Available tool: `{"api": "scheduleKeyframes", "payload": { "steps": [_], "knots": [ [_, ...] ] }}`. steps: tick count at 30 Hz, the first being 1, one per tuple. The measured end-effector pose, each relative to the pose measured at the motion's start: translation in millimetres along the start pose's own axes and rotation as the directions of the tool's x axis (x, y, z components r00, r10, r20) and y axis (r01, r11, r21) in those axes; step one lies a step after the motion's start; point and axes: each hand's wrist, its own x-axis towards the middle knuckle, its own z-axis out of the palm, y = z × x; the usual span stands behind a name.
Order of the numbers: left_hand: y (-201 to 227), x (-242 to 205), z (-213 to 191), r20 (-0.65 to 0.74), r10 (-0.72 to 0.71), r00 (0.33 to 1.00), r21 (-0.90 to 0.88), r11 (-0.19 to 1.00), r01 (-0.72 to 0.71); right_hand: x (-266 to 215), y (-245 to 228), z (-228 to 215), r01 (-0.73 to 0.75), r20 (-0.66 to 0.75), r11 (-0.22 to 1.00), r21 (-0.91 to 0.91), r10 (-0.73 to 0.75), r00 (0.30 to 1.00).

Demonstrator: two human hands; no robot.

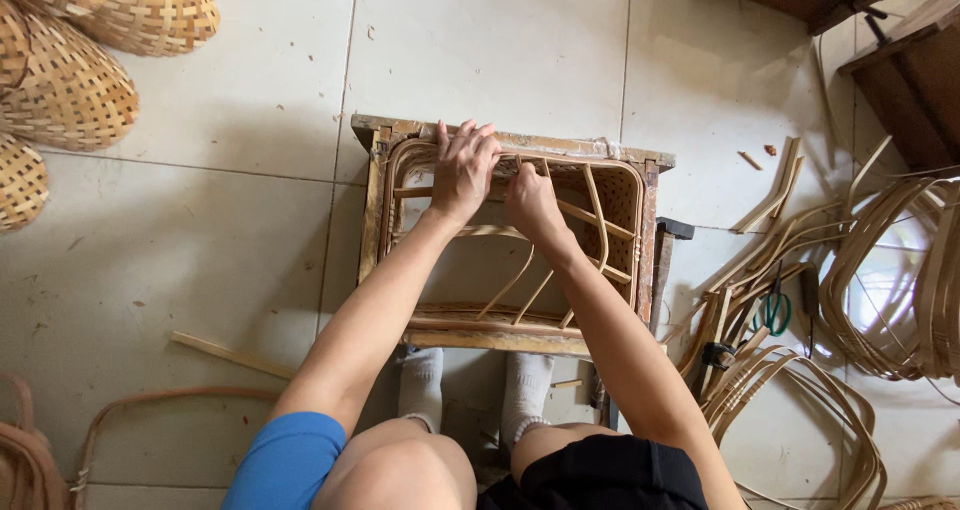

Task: The person assembles a rectangular woven basket by inserting bamboo strips into a wooden mold. They use a hammer to secure the strips and adjust the frame, then remove the finished basket from the mold.

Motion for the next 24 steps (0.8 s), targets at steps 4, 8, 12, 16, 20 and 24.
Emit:
{"api": "scheduleKeyframes", "payload": {
  "steps": [4, 8, 12, 16, 20, 24],
  "knots": [
    [-6.1, 3.8, 7.9, -0.008, 0.005, 1.000, 0.021, 1.000, -0.005, 11.5, -4.9, 7.3, -0.079, 0.082, 0.996, -0.040, 0.082, 0.993],
    [-13.6, 0.0, 17.4, -0.031, 0.025, 0.999, 0.058, 0.998, -0.023, 14.7, -3.7, 14.2, -0.147, 0.161, 0.989, -0.011, 0.147, 0.976],
    [-13.3, -2.0, 20.5, -0.041, 0.026, 0.999, 0.049, 0.999, -0.024, 16.3, 9.2, 22.7, -0.079, 0.158, 0.996, -0.045, 0.086, 0.984],
    [-12.9, 5.3, 2.5, 0.014, 0.047, 0.999, -0.033, 0.998, -0.046, 11.1, 3.6, 14.2, 0.024, 0.126, 0.998, -0.063, -0.016, 0.992],
    [-33.4, 15.8, -36.3, 0.139, 0.050, 0.989, -0.093, 0.995, -0.037, -1.2, -33.5, -24.8, -0.022, 0.127, 0.975, -0.220, 0.051, 0.991],
    [-47.5, 4.0, -46.1, 0.117, 0.072, 0.991, -0.084, 0.995, -0.062, 2.1, -65.0, -48.2, 0.250, -0.019, 0.932, -0.264, -0.264, 0.964]
  ]
}}
